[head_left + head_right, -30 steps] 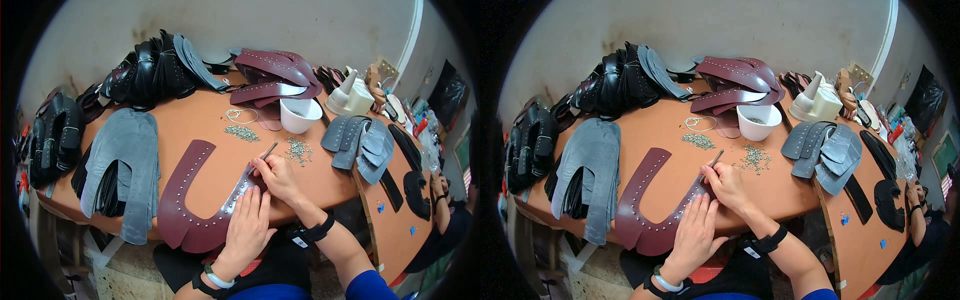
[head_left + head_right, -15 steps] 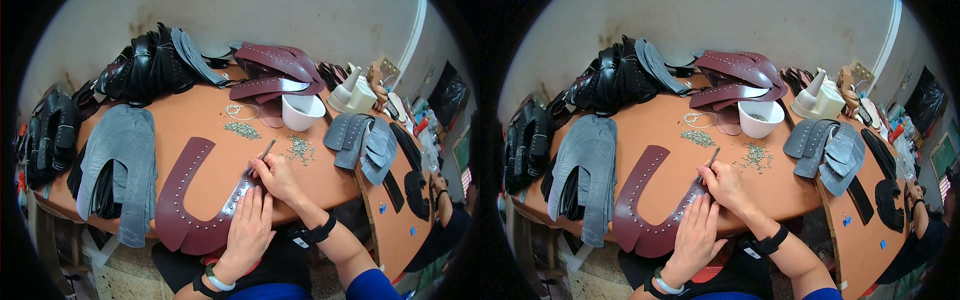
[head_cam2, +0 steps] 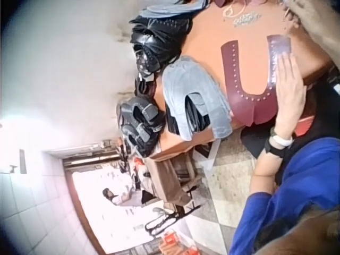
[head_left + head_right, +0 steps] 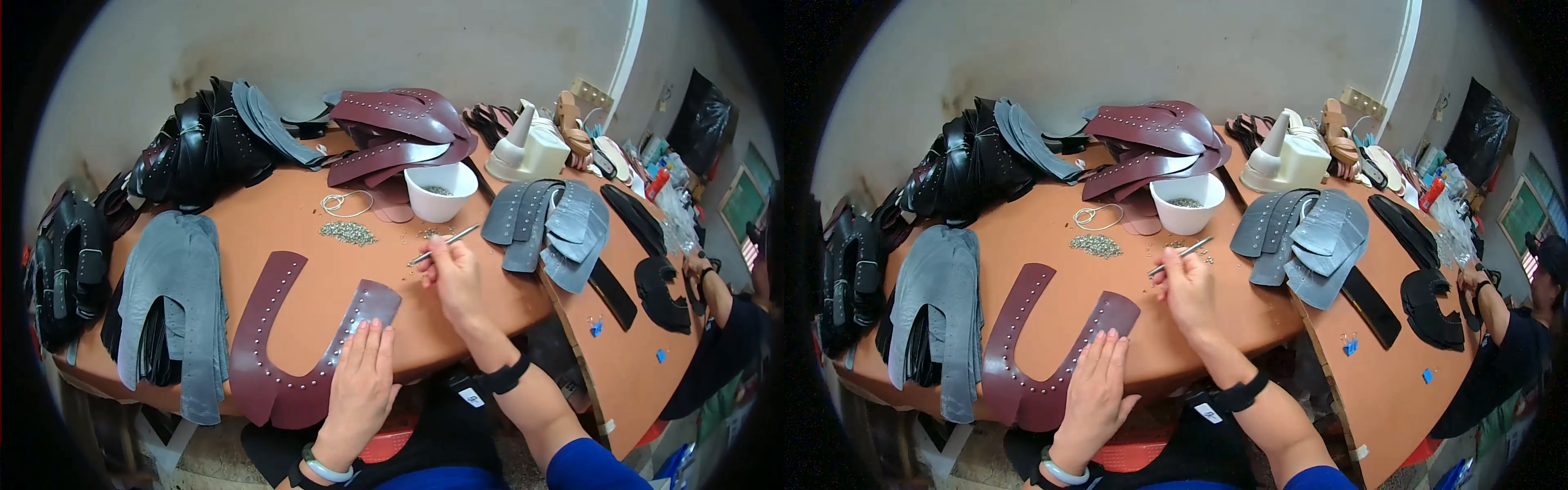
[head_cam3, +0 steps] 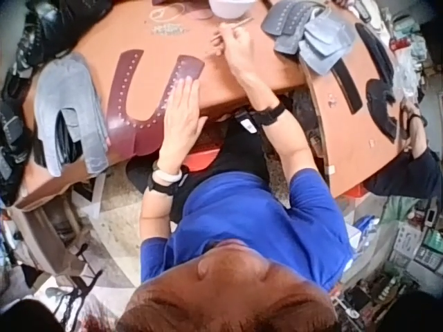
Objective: The recorder is punching holes and assembling shoe components at a manufacturing workbench.
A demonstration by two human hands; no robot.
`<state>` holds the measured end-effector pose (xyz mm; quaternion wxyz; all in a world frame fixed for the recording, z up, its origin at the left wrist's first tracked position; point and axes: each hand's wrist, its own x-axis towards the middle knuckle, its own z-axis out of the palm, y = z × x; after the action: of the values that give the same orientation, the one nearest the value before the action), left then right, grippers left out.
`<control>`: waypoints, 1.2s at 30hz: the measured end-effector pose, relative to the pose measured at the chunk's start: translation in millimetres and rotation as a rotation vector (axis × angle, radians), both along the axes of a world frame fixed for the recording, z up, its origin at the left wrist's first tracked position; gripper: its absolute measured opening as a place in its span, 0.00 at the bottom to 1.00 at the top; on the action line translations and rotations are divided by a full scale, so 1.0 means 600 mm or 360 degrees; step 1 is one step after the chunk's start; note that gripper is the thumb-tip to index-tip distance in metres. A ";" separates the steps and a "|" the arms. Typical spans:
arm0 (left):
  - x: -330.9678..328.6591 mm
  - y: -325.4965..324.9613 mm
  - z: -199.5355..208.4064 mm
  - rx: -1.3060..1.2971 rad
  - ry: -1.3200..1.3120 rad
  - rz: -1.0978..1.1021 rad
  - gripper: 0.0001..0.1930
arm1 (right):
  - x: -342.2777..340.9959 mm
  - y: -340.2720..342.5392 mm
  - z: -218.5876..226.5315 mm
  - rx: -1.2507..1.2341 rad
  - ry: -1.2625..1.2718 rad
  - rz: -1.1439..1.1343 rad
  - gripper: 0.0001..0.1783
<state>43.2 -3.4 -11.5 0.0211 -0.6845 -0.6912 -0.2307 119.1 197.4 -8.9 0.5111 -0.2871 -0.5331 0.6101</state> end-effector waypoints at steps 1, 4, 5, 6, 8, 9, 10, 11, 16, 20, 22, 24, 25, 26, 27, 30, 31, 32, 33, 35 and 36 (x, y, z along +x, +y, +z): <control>0.000 -0.001 0.006 0.0014 -0.0055 -0.0013 0.43 | 0.022 0.015 0.003 -0.0001 0.0001 -0.0009 0.16; -0.007 -0.005 0.014 -0.0002 -0.0066 -0.0068 0.42 | 0.086 0.052 0.007 0.0285 -0.0265 -0.0107 0.15; -0.012 -0.009 0.017 0.0000 -0.0067 -0.0079 0.42 | 0.097 0.056 0.008 0.0316 -0.0425 -0.0093 0.14; -0.016 -0.012 0.019 -0.0018 -0.0111 -0.0118 0.41 | 0.106 0.059 0.006 0.0344 -0.0581 -0.0076 0.14; -0.025 -0.014 0.022 -0.0036 -0.0154 -0.0160 0.40 | 0.109 0.053 0.000 0.0333 -0.0631 -0.0083 0.13; -0.030 -0.016 0.023 -0.0053 -0.0152 -0.0216 0.39 | 0.107 0.051 -0.007 0.0377 -0.0593 -0.0044 0.13; -0.033 -0.016 0.024 -0.0069 -0.0152 -0.0271 0.38 | 0.103 0.049 -0.010 0.0421 -0.0555 -0.0004 0.13; -0.033 -0.016 0.023 -0.0087 -0.0171 -0.0284 0.38 | 0.103 0.047 -0.010 0.0416 -0.0547 0.0003 0.12; -0.005 -0.016 0.016 -0.0054 -0.0083 -0.0178 0.39 | 0.088 0.052 -0.009 0.0476 -0.0568 -0.0138 0.14; 0.010 -0.009 0.015 -0.0061 -0.0044 -0.0102 0.41 | 0.092 0.056 -0.011 0.0107 -0.0250 0.0106 0.14; 0.008 -0.008 0.016 -0.0056 -0.0077 -0.0118 0.41 | 0.089 0.067 -0.019 0.0135 -0.0267 0.0097 0.14; 0.006 -0.006 0.015 -0.0053 -0.0106 -0.0131 0.40 | 0.087 0.083 -0.025 0.0163 -0.0281 0.0091 0.14; 0.006 -0.006 0.013 -0.0043 -0.0115 -0.0138 0.40 | 0.088 0.092 -0.024 0.0279 -0.0364 0.0032 0.14; 0.006 -0.005 0.012 -0.0033 -0.0125 -0.0145 0.40 | 0.089 0.098 -0.024 0.0395 -0.0448 -0.0028 0.14; 0.004 -0.005 0.010 -0.0037 -0.0125 -0.0137 0.40 | 0.082 0.091 -0.018 0.0392 -0.0446 -0.0020 0.14; 0.004 -0.006 0.006 -0.0012 -0.0118 -0.0123 0.40 | 0.062 0.064 -0.002 0.0451 -0.0658 0.0045 0.13; 0.005 -0.005 0.005 0.0000 -0.0109 -0.0120 0.40 | 0.058 0.065 -0.009 0.0699 -0.0784 -0.0009 0.13; 0.006 -0.004 0.004 0.0013 -0.0100 -0.0117 0.40 | 0.058 0.066 -0.013 0.0948 -0.0910 -0.0063 0.12; 0.005 -0.004 0.003 0.0014 -0.0102 -0.0113 0.40 | 0.056 0.066 -0.013 0.1003 -0.0968 -0.0099 0.11; 0.005 -0.003 0.001 0.0035 -0.0111 -0.0114 0.39 | 0.052 0.061 -0.009 0.1027 -0.0979 -0.0129 0.10; 0.005 -0.004 0.001 0.0037 -0.0113 -0.0109 0.39 | 0.050 0.057 -0.006 0.1047 -0.0987 -0.0163 0.10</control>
<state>46.1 -5.7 -11.0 -0.0035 -0.6988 -0.6650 -0.2634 149.1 231.5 -12.5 0.4207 -0.3045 -0.8116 0.2674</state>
